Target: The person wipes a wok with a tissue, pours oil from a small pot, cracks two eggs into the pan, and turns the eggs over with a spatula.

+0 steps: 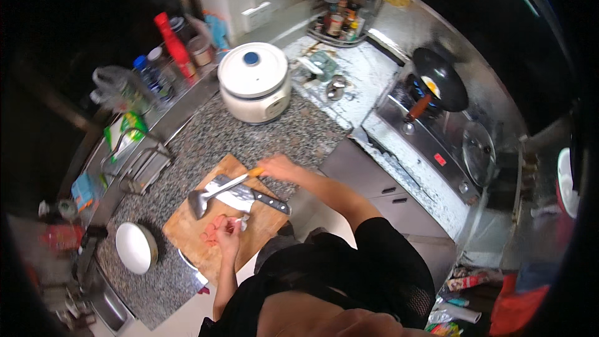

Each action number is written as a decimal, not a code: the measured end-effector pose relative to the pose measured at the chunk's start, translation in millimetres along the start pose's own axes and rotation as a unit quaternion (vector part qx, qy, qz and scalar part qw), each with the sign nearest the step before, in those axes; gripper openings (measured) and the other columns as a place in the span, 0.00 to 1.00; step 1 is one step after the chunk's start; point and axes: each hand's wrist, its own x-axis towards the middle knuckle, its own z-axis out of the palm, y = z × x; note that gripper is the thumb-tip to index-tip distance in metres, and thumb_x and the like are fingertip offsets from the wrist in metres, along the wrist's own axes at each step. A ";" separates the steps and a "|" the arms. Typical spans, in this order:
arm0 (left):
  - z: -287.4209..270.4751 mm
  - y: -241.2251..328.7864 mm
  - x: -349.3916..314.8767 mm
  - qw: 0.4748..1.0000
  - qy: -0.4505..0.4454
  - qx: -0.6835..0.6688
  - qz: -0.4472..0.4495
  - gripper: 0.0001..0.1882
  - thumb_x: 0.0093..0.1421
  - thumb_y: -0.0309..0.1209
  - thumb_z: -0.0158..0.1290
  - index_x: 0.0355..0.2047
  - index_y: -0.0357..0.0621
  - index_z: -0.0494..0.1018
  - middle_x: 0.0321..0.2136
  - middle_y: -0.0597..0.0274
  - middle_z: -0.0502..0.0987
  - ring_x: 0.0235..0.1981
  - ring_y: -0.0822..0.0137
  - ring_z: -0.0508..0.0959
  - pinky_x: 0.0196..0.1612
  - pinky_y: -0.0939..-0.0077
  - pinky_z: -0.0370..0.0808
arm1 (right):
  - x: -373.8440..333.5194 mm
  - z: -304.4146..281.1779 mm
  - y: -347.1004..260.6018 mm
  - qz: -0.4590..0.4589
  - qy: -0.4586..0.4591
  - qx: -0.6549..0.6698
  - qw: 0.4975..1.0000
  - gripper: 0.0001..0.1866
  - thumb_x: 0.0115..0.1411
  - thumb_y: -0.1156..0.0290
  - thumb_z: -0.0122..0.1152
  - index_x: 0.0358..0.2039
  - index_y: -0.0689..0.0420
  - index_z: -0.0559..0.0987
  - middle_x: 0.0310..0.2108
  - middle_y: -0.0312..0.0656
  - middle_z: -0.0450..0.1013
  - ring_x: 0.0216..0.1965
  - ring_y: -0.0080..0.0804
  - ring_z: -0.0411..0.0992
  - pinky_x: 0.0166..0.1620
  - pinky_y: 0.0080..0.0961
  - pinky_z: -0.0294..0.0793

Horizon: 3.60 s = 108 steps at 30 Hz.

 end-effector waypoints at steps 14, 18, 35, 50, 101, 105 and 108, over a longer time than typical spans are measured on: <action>2.2 -47.4 117.6 0.898 -0.071 0.424 0.092 0.13 0.38 0.17 0.47 0.28 0.39 0.69 0.30 0.48 0.70 0.36 0.50 0.69 0.40 0.62 0.65 | -226.5 -202.9 -22.8 0.308 0.194 0.355 0.861 0.12 0.54 0.64 0.53 0.31 0.59 0.67 0.17 0.47 0.65 0.20 0.39 0.66 0.25 0.30 0.63; 35.3 2.6 108.7 0.845 -0.026 0.523 0.112 0.17 0.41 0.20 0.50 0.35 0.39 0.68 0.35 0.46 0.69 0.38 0.47 0.68 0.44 0.60 0.63 | -300.7 -220.2 0.2 0.345 0.305 0.271 0.845 0.12 0.52 0.67 0.55 0.33 0.60 0.69 0.21 0.47 0.68 0.22 0.30 0.66 0.28 0.24 0.65; 463.7 218.2 120.1 0.844 -0.515 -0.084 -0.123 0.27 0.57 0.41 0.47 0.52 0.41 0.55 0.43 0.58 0.65 0.38 0.70 0.71 0.39 0.81 0.69 | -489.5 -298.9 104.8 0.425 0.491 0.410 0.640 0.04 0.57 0.73 0.47 0.33 0.59 0.66 0.19 0.33 0.64 0.14 0.13 0.60 0.17 0.09 0.59; 526.4 223.3 141.6 0.741 -0.653 -0.018 -0.154 0.16 0.50 0.27 0.51 0.40 0.41 0.62 0.16 0.69 0.64 0.11 0.77 0.64 0.15 0.85 0.59 | -481.5 -289.8 93.0 0.484 0.538 0.335 0.604 0.05 0.59 0.69 0.46 0.31 0.58 0.66 0.19 0.31 0.64 0.14 0.12 0.58 0.17 0.09 0.58; 632.7 36.3 92.1 0.923 -0.307 -0.010 0.231 0.17 0.50 0.43 0.53 0.32 0.43 0.72 0.25 0.55 0.75 0.31 0.55 0.75 0.33 0.67 0.71 | -449.5 -346.6 136.4 0.635 0.195 -0.092 0.742 0.16 0.59 0.66 0.46 0.47 0.57 0.64 0.19 0.47 0.66 0.19 0.30 0.67 0.24 0.27 0.64; 601.7 44.1 116.0 0.821 -0.540 -0.163 -0.091 0.18 0.55 0.44 0.48 0.35 0.41 0.70 0.23 0.61 0.73 0.25 0.71 0.74 0.29 0.75 0.70 | -453.4 -366.3 149.2 0.623 0.161 -0.166 0.747 0.16 0.58 0.66 0.45 0.47 0.55 0.64 0.24 0.52 0.70 0.28 0.49 0.71 0.28 0.33 0.67; 544.9 99.0 129.1 0.711 -0.594 -0.316 -0.205 0.24 0.56 0.52 0.42 0.40 0.44 0.68 0.24 0.64 0.72 0.25 0.75 0.72 0.31 0.77 0.70 | -460.9 -370.7 160.0 0.618 0.121 -0.208 0.749 0.18 0.58 0.63 0.45 0.48 0.53 0.63 0.25 0.53 0.71 0.28 0.51 0.71 0.28 0.41 0.69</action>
